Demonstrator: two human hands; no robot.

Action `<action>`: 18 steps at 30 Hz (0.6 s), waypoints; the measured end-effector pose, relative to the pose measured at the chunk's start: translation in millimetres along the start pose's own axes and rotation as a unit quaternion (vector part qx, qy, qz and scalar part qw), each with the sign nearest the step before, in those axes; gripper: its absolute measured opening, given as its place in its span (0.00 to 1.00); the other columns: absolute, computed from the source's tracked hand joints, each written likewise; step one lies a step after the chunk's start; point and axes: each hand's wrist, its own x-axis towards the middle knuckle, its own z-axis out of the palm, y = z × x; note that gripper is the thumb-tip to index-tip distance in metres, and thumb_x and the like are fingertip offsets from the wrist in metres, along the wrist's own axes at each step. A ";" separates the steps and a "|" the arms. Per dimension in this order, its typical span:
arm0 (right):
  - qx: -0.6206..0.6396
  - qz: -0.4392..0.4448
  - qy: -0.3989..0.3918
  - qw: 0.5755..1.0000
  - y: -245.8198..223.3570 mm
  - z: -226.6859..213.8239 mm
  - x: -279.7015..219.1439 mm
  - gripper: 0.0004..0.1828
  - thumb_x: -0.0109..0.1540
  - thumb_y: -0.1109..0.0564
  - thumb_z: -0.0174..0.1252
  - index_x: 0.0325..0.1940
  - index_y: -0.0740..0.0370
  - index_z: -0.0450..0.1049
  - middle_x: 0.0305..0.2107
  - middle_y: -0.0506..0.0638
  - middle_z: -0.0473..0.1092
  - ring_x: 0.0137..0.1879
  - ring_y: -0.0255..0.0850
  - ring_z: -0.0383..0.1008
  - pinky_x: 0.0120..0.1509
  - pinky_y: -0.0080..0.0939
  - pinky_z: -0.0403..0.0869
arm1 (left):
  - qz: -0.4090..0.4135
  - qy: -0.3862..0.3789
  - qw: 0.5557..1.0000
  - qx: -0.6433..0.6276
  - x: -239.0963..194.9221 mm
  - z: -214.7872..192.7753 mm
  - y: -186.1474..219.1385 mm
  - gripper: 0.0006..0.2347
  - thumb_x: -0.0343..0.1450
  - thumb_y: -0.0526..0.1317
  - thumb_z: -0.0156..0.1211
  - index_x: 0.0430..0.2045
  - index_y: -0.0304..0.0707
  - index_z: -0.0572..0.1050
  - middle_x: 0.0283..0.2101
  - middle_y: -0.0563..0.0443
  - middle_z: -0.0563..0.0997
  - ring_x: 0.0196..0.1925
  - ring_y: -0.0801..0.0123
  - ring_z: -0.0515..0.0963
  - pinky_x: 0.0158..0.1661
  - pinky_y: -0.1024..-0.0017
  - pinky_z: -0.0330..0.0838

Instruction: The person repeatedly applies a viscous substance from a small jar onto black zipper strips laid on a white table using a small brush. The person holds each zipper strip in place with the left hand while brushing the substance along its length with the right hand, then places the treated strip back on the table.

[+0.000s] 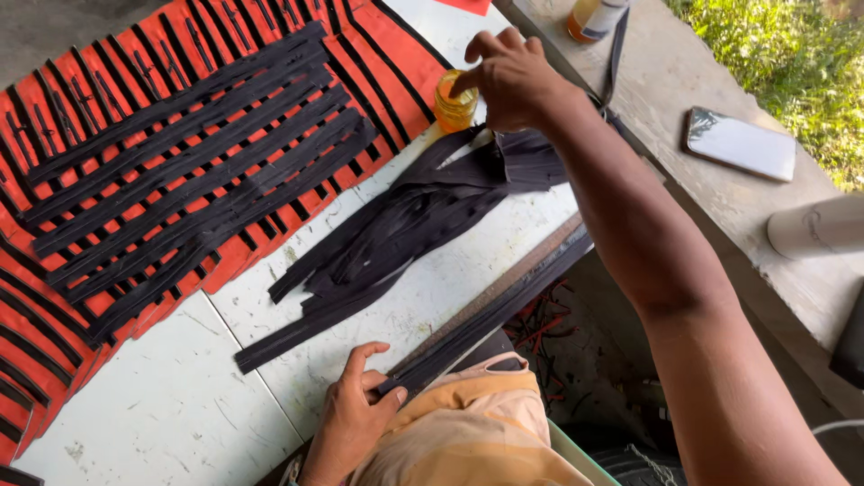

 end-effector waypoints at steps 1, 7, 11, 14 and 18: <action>-0.034 -0.002 -0.029 0.999 -4.9 -0.4 11.8 0.38 0.44 0.65 0.67 0.55 0.32 0.80 0.60 0.48 0.61 0.65 0.51 0.56 0.61 0.54 0.61 | -0.018 0.000 1.000 0.004 2.8 -0.7 -0.3 0.28 0.65 0.36 0.67 0.62 0.47 0.65 0.24 0.47 0.83 0.23 0.70 0.78 0.30 0.67 0.74; -0.105 0.042 -0.199 0.974 -30.8 -23.5 42.2 0.38 0.51 0.69 0.57 0.56 0.28 0.80 0.61 0.42 0.63 0.61 0.50 0.60 0.60 0.48 0.61 | -0.003 0.014 1.000 0.012 8.3 2.3 0.6 0.31 0.62 0.37 0.70 0.63 0.48 0.65 0.21 0.44 0.82 0.23 0.71 0.83 0.33 0.70 0.76; -0.006 0.026 -0.124 0.992 -15.7 -31.9 20.1 0.42 0.50 0.74 0.54 0.54 0.26 0.81 0.61 0.40 0.65 0.65 0.47 0.60 0.67 0.51 0.59 | 0.035 0.013 0.998 -0.053 9.7 0.7 -5.1 0.31 0.61 0.36 0.70 0.61 0.46 0.66 0.24 0.48 0.84 0.25 0.72 0.84 0.32 0.71 0.77; 0.047 -0.003 -0.051 0.998 -1.3 -44.9 -7.0 0.40 0.46 0.73 0.58 0.52 0.32 0.82 0.61 0.44 0.65 0.69 0.48 0.56 0.70 0.59 0.55 | 0.070 0.042 0.994 -0.074 12.1 3.5 -11.5 0.26 0.63 0.35 0.68 0.58 0.42 0.69 0.23 0.50 0.83 0.25 0.72 0.79 0.30 0.71 0.75; 0.224 -0.092 0.053 0.969 34.1 -80.0 -103.5 0.30 0.54 0.70 0.60 0.57 0.47 0.78 0.61 0.49 0.69 0.71 0.43 0.64 0.73 0.55 0.62 | 0.097 0.049 0.992 -0.067 18.4 8.2 -18.5 0.23 0.64 0.33 0.68 0.54 0.38 0.71 0.22 0.48 0.80 0.24 0.73 0.74 0.27 0.73 0.71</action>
